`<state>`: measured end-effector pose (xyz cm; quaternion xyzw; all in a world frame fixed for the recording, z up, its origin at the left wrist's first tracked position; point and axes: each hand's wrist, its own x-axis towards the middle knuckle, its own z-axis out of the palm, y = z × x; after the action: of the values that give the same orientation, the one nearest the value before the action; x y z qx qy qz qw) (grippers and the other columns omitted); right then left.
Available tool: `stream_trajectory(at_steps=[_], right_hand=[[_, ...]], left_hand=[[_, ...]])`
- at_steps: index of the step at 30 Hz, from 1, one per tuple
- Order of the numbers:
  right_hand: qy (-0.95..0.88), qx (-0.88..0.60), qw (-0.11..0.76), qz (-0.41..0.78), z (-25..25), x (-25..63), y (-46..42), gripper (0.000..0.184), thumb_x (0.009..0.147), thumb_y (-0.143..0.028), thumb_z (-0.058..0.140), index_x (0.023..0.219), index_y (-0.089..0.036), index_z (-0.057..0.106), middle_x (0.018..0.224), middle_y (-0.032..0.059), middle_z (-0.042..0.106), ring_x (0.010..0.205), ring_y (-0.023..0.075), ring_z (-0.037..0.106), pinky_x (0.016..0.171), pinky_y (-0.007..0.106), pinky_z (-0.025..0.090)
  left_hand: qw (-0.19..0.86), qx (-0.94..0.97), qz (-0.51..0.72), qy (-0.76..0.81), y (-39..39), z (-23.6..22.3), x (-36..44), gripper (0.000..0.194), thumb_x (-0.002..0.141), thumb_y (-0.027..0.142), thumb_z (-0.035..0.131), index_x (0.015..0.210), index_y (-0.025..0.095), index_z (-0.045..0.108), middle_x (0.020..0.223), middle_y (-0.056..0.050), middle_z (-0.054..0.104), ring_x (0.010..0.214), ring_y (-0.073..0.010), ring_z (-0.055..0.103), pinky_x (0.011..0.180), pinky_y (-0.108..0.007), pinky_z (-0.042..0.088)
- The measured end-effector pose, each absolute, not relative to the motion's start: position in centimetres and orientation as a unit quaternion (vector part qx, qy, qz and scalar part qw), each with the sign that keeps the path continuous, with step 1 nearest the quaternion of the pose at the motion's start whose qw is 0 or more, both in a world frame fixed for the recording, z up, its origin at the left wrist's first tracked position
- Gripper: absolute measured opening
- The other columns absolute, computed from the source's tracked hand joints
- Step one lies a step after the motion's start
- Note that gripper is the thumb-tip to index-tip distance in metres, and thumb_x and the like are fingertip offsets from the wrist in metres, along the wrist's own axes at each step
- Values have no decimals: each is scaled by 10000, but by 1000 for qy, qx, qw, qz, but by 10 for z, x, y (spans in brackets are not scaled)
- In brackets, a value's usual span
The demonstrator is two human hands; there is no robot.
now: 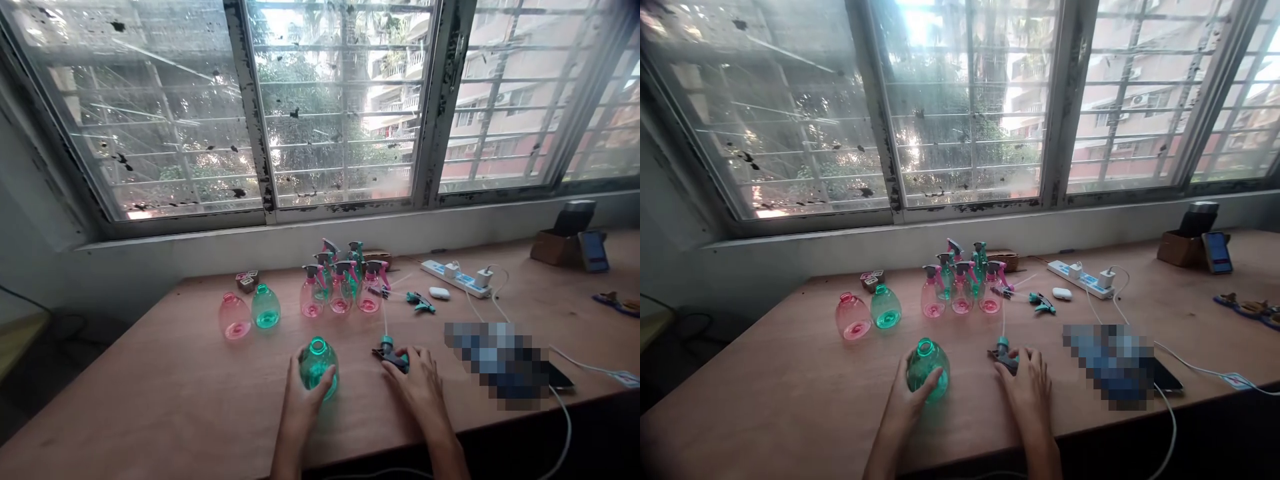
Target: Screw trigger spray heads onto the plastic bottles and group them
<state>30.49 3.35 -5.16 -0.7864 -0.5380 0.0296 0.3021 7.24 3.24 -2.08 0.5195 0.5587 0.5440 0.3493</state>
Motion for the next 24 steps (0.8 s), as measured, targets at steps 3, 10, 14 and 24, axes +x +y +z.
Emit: stream_trajectory(at_steps=[3,10,14,24], right_hand=[[-542,-763,353,7,-59,295,40,465,802,-418,679,1196,-175,644,1364,199,583,1214,391,565,948,474,481],[-575,-685,430,119,-45,296,26,333,848,-406,605,1105,-222,711,1099,125,762,942,357,671,854,488,517],[-477,-646,551,225,-11,313,5,434,779,-563,668,1047,-229,739,843,56,745,631,233,605,604,365,500],[-116,-419,842,318,36,317,-23,136,746,-314,760,781,-190,717,738,-38,711,591,102,623,501,165,542]], left_hand=[[328,597,475,557,22,-28,75,766,690,395,768,1353,183,447,1414,-175,557,1351,-331,506,1144,-466,362],[409,531,534,516,7,-21,62,763,687,420,813,1292,250,380,1364,-154,584,1259,-311,598,1062,-474,468],[360,496,605,508,-4,5,48,770,596,454,869,1278,306,543,1317,-75,606,1245,-329,590,1040,-435,485],[381,418,684,460,-5,-3,28,788,665,769,642,1241,235,580,1189,-98,676,1114,-334,637,898,-408,556]])
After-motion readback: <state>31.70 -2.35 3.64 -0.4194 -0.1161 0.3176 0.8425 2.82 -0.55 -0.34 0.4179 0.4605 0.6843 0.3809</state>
